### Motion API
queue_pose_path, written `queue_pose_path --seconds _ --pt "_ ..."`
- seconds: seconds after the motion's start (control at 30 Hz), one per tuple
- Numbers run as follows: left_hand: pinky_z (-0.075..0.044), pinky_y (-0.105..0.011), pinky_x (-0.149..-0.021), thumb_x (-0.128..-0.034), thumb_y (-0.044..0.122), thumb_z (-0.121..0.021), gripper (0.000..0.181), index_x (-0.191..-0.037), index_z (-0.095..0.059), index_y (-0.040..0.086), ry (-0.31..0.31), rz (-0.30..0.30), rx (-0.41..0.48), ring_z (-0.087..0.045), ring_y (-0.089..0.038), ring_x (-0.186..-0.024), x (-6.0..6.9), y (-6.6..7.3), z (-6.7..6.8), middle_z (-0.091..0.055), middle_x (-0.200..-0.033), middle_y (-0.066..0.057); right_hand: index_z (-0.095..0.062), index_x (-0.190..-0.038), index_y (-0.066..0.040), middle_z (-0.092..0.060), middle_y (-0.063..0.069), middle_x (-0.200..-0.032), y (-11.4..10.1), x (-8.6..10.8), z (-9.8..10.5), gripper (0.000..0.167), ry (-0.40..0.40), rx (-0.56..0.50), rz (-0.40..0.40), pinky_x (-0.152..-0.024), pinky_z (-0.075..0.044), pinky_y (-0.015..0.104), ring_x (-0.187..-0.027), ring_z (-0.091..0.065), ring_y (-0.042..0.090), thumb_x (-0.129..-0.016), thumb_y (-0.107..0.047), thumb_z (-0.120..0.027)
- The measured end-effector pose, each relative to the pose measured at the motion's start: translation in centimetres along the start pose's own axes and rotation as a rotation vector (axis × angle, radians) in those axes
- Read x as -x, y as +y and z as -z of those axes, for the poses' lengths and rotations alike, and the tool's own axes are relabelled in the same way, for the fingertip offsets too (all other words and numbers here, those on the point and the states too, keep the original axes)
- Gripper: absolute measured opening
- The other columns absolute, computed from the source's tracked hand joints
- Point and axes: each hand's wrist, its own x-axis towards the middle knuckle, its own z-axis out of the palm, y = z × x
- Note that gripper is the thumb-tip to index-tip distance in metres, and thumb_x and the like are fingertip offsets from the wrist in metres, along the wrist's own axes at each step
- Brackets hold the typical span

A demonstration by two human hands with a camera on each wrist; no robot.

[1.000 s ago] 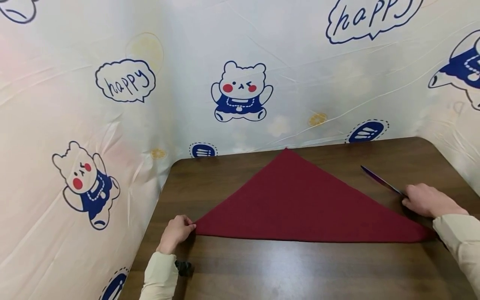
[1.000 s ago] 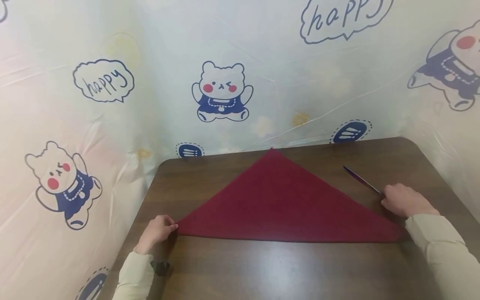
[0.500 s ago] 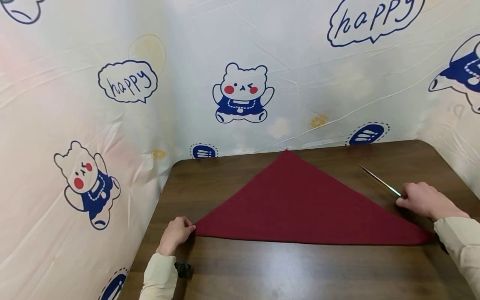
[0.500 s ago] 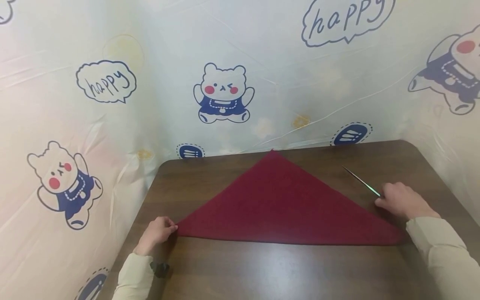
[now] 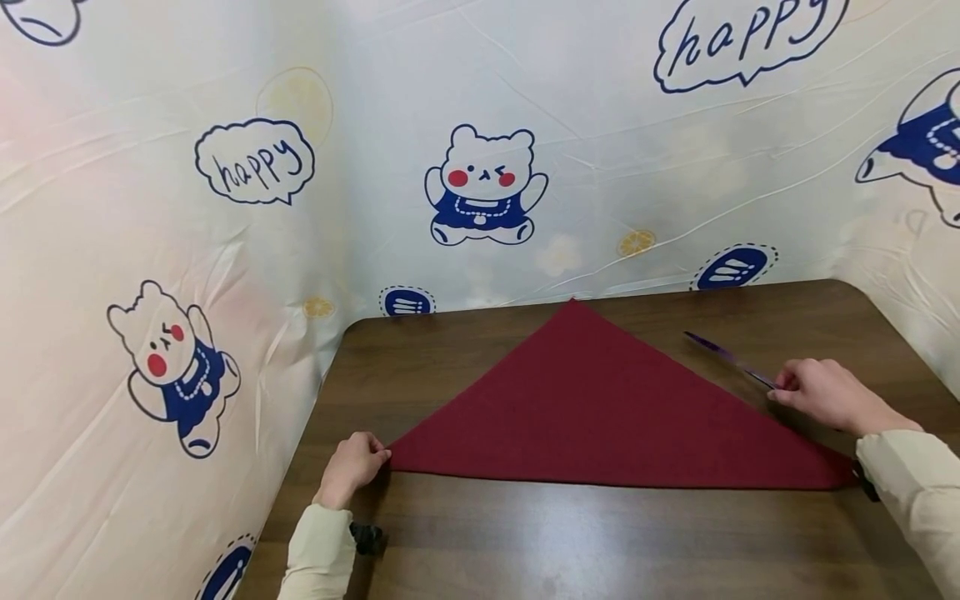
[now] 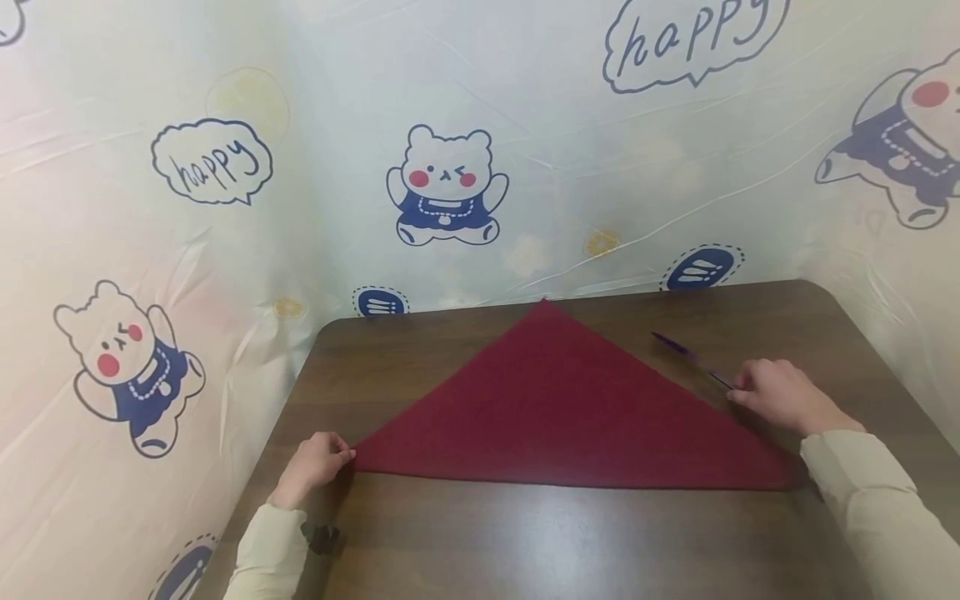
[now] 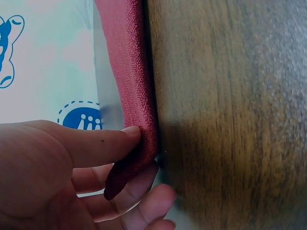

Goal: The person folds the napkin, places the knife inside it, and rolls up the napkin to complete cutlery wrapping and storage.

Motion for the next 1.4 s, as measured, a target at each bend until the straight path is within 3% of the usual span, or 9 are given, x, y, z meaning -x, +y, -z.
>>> queue_pose_path --seconds 0.3,0.5,0.7,0.8,0.93,1.13,1.4 --pt "-0.042 -0.034 -0.057 -0.0896 0.022 -0.065 0.018 -0.085 -0.067 0.005 0.005 0.018 -0.018 -0.054 -0.02 -0.066 0.0 0.1 0.1 -0.063 -0.078 -0.008 -0.062 -0.081 -0.009 -0.06 -0.006 -0.07 -2.8 -0.8 -0.3 0.014 0.044 -0.01 0.079 -0.057 -0.042 0.028 -0.062 -0.05 0.006 -0.083 -0.017 -0.073" --pt "-0.043 -0.035 -0.055 -0.0892 0.028 -0.066 0.023 -0.087 -0.07 0.006 0.01 0.038 -0.061 -0.056 -0.02 -0.066 0.2 0.3 0.1 -0.065 -0.08 -0.009 -0.06 -0.081 -0.013 -0.054 -0.007 -0.068 -5.3 -1.2 -0.1 0.012 0.026 -0.021 0.102 -0.057 -0.038 0.026 -0.062 -0.045 0.008 -0.084 -0.016 -0.07" --pt "-0.047 -0.04 -0.064 -0.0869 0.023 -0.068 0.022 -0.088 -0.065 0.001 0.053 -0.038 -0.093 -0.057 -0.024 -0.072 0.5 1.2 0.0 -0.064 -0.084 -0.013 -0.059 -0.081 -0.014 -0.052 -0.007 -0.068 -7.5 -1.5 -0.3 0.014 0.032 -0.016 0.134 -0.058 -0.037 0.026 -0.062 -0.044 0.007 -0.085 -0.018 -0.072" --pt "-0.049 -0.045 -0.07 -0.0858 0.023 -0.07 0.027 -0.093 -0.063 -0.002 0.065 -0.066 -0.102 -0.056 -0.03 -0.08 0.7 1.8 -0.1 -0.06 -0.09 -0.017 -0.059 -0.081 -0.015 -0.052 -0.007 -0.069 -8.7 -1.7 -0.4 0.014 0.026 -0.015 0.149 -0.059 -0.038 0.027 -0.063 -0.045 0.008 -0.085 -0.018 -0.072" --pt "-0.048 -0.053 -0.074 -0.0845 0.029 -0.073 0.037 -0.099 -0.062 -0.003 0.076 -0.06 -0.118 -0.055 -0.036 -0.088 0.8 2.6 -0.4 -0.057 -0.097 -0.022 -0.058 -0.081 -0.016 -0.051 -0.008 -0.071 -10.1 -1.9 -0.7 0.015 0.022 -0.007 0.173 -0.059 -0.038 0.026 -0.064 -0.044 0.008 -0.085 -0.019 -0.072" --pt "-0.034 -0.07 -0.085 -0.0831 0.041 -0.072 0.064 -0.126 -0.054 -0.002 0.054 -0.036 -0.133 -0.048 -0.049 -0.111 0.8 3.4 -1.2 -0.046 -0.122 -0.031 -0.056 -0.079 -0.016 -0.051 -0.007 -0.072 -12.4 -2.4 -1.3 0.017 0.025 0.007 0.214 -0.058 -0.038 0.026 -0.064 -0.044 0.008 -0.083 -0.017 -0.073" --pt "-0.039 -0.066 -0.091 -0.0826 0.042 -0.073 0.073 -0.136 -0.048 -0.002 0.054 -0.075 -0.102 -0.046 -0.05 -0.119 0.5 3.7 -2.1 -0.041 -0.135 -0.033 -0.059 -0.081 -0.016 -0.054 -0.005 -0.076 -15.1 -3.0 -2.7 0.016 -0.018 0.015 0.236 -0.058 -0.041 0.026 -0.065 -0.045 0.009 -0.081 -0.017 -0.075"
